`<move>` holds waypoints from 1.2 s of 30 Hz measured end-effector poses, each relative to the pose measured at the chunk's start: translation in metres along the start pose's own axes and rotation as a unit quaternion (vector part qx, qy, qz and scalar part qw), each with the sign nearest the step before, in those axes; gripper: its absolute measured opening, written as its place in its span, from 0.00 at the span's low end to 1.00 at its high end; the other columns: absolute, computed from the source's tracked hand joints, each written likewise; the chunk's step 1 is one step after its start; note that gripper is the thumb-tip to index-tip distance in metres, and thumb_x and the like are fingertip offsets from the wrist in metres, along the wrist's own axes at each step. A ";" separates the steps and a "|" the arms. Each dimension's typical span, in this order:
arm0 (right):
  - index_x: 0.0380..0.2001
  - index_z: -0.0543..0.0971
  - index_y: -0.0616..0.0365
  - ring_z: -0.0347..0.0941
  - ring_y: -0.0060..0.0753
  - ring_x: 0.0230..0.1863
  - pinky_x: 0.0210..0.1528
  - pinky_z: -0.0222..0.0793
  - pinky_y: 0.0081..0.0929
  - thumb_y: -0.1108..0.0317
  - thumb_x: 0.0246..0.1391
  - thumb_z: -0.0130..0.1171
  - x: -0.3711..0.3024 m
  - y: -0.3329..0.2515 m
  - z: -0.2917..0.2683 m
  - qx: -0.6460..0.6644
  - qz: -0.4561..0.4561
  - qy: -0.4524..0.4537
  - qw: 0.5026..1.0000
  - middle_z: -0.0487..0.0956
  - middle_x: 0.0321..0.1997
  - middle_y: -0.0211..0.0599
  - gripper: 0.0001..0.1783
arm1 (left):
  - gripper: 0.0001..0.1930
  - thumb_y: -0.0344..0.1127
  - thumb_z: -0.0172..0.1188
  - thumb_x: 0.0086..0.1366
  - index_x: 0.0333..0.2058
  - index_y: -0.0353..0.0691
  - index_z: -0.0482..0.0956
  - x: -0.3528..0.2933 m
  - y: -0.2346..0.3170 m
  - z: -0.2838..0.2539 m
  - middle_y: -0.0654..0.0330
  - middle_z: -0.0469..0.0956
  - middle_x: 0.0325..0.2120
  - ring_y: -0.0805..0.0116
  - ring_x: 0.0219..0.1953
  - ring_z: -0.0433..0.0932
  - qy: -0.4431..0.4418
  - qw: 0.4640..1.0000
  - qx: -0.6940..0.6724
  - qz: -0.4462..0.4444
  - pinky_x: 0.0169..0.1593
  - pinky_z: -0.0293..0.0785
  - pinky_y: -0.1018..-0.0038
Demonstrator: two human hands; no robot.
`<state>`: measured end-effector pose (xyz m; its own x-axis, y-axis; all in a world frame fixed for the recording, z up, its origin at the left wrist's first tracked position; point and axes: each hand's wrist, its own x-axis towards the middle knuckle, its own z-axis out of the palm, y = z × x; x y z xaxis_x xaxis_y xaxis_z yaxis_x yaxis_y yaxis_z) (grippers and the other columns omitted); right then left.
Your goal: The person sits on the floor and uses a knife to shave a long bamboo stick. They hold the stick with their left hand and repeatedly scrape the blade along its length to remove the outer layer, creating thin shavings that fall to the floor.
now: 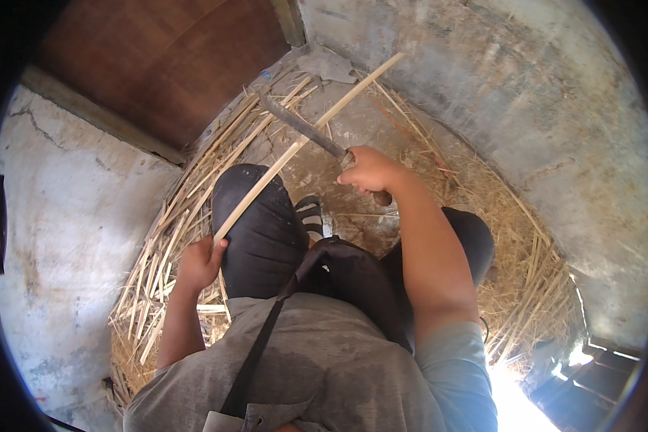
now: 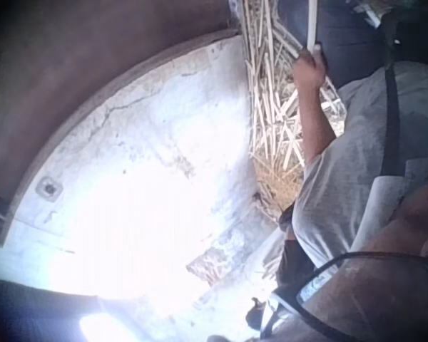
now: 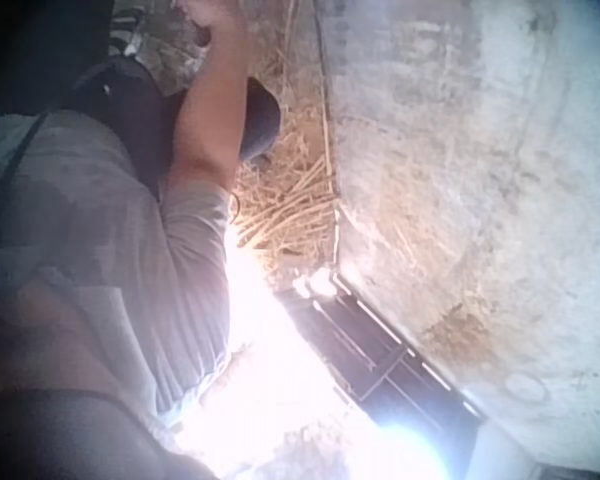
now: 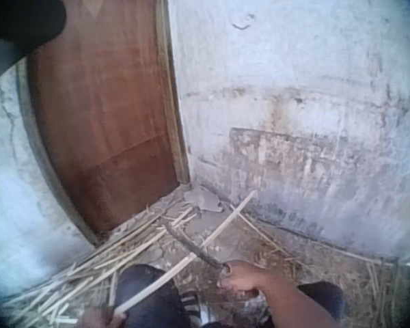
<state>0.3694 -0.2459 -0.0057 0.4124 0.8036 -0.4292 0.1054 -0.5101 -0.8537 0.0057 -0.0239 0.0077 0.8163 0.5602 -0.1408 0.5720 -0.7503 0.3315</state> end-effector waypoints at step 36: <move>0.43 0.80 0.55 0.79 0.62 0.42 0.43 0.74 0.50 0.62 0.46 0.66 -0.003 -0.001 0.015 -0.265 -0.154 0.213 0.927 0.82 0.36 0.54 0.19 | 0.29 0.56 0.54 0.74 0.26 0.33 0.74 0.006 -0.003 0.013 0.39 0.75 0.19 0.35 0.26 0.77 0.019 0.998 -0.060 0.006 0.31 0.71 0.52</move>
<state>0.3547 -0.2430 -0.0078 0.5970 0.7997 0.0642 0.6621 -0.4459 -0.6023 0.0098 -0.0231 -0.0059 0.8179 0.5661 -0.1024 0.5472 -0.7107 0.4422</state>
